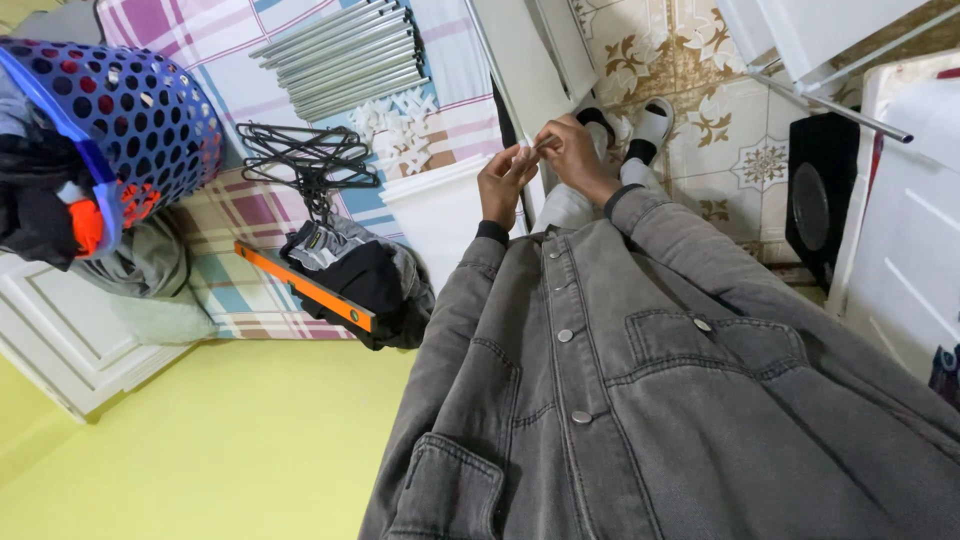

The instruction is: The person assembles a storage rack by connecting metal poles with plastic joints, sliding the poles through fabric shelf panels, and attaching the assembled tiers to the frame structure.

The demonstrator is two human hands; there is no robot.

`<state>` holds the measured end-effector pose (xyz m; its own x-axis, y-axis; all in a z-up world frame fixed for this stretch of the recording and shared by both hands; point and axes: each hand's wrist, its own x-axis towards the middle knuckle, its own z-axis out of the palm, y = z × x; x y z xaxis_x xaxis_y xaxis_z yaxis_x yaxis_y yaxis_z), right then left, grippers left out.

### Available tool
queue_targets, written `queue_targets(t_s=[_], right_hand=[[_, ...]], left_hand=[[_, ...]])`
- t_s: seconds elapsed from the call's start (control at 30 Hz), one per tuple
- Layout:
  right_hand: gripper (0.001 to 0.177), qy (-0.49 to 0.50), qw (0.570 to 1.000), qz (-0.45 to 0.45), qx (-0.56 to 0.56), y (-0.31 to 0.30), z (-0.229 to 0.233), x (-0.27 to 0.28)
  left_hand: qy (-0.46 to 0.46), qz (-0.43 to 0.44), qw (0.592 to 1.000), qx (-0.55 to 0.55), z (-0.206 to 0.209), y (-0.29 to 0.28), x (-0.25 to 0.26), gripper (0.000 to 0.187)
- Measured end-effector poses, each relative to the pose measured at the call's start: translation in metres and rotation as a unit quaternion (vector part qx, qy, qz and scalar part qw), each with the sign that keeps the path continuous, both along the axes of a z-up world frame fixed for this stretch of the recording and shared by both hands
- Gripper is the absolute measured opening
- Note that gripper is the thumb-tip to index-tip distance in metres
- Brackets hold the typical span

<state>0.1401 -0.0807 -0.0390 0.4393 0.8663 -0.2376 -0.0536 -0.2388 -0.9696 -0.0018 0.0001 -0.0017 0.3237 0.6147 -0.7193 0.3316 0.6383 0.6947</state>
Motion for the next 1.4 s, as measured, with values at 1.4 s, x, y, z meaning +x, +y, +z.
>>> queue_targets(t_s=[1.4], right_hand=[[0.016,-0.033,0.999,0.018,-0.026,0.001,0.005,0.015]], left_hand=[[0.010,0.051,0.998,0.038,0.003,-0.011,0.021,0.030]])
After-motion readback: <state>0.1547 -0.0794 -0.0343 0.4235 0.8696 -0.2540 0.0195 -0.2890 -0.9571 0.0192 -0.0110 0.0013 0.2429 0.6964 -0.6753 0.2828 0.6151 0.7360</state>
